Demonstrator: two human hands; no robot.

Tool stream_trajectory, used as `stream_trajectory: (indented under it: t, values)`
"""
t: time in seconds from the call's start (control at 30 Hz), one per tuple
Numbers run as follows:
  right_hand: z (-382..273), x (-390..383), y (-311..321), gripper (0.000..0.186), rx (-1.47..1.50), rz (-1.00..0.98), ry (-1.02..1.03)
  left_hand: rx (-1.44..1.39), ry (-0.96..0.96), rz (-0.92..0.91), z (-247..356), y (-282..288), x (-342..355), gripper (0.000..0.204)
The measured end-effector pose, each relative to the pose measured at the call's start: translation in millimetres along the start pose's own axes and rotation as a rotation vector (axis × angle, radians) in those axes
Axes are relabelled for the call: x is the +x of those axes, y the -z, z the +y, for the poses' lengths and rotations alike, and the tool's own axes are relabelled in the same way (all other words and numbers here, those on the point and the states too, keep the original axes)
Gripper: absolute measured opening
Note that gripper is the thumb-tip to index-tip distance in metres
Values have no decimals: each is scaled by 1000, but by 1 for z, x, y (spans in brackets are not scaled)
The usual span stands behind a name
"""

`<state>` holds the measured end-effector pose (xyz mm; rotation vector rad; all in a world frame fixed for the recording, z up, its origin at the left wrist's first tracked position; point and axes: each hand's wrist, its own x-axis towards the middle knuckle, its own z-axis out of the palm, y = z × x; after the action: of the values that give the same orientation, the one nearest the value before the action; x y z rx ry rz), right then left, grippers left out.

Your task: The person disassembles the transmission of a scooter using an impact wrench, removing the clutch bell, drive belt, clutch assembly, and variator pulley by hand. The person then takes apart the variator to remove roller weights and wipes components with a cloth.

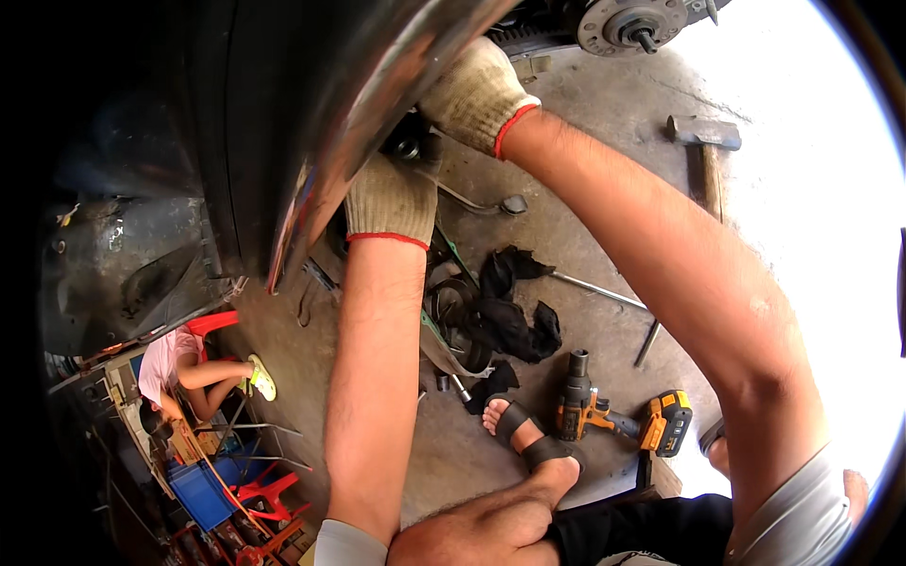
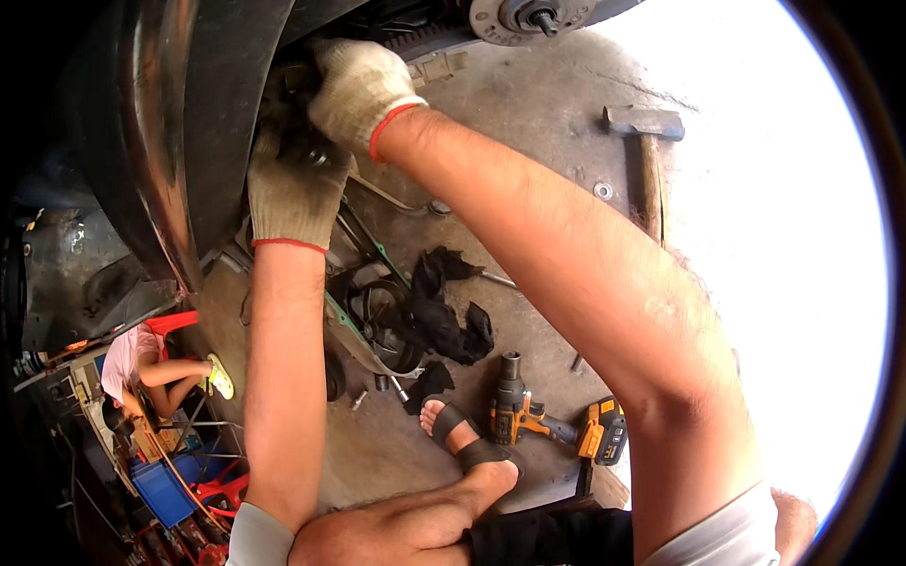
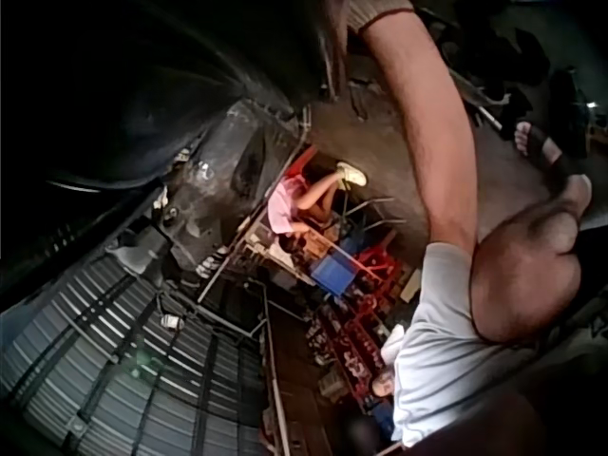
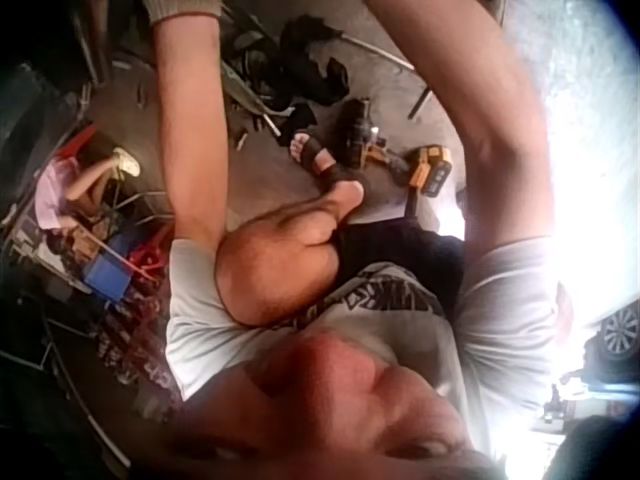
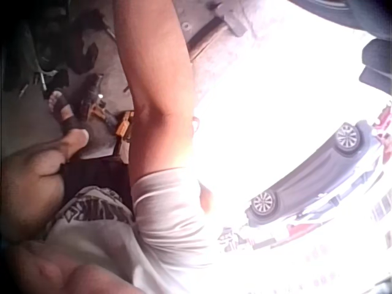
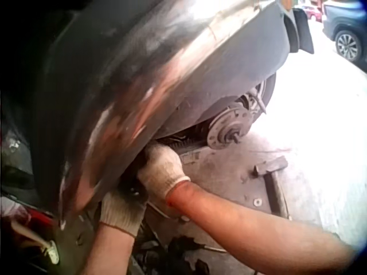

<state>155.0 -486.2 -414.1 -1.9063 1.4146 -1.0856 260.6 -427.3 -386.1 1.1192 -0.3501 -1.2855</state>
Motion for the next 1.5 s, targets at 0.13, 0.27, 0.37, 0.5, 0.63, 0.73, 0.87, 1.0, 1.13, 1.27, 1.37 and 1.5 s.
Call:
stream_trajectory:
  t: [0.13,0.27,0.37,0.5,0.63,0.73,0.87,1.0,1.13,1.27,1.37,1.5]
  values:
    - [12,11,5,34,117,48,151,-6,31,-50,3,5,-3,19]
    - [14,16,2,33,55,-33,113,4,38,-62,2,9,-5,16]
    - [18,12,-7,31,10,-3,99,7,35,-16,3,3,-4,16]
    - [5,12,-3,28,-92,46,106,82,-7,-29,7,5,-9,17]
    - [12,20,13,28,23,-98,176,17,7,-58,8,1,-10,14]
    - [8,-15,-4,34,-22,-15,119,4,35,-43,0,7,-5,12]
    - [-5,-69,-11,24,218,84,101,-57,-5,-142,-23,41,-28,11]
    - [7,-102,-1,17,428,213,-1,9,61,-24,-31,42,-55,21]
    - [17,-136,19,21,449,205,-195,32,426,-301,-20,66,-82,43]
    - [19,-179,39,28,230,88,120,-42,514,-399,-17,89,-101,43]
    - [5,-214,62,39,132,-117,307,61,562,-273,-33,107,-131,40]
    - [-4,-270,64,64,66,-73,169,46,483,-381,-52,128,-174,44]
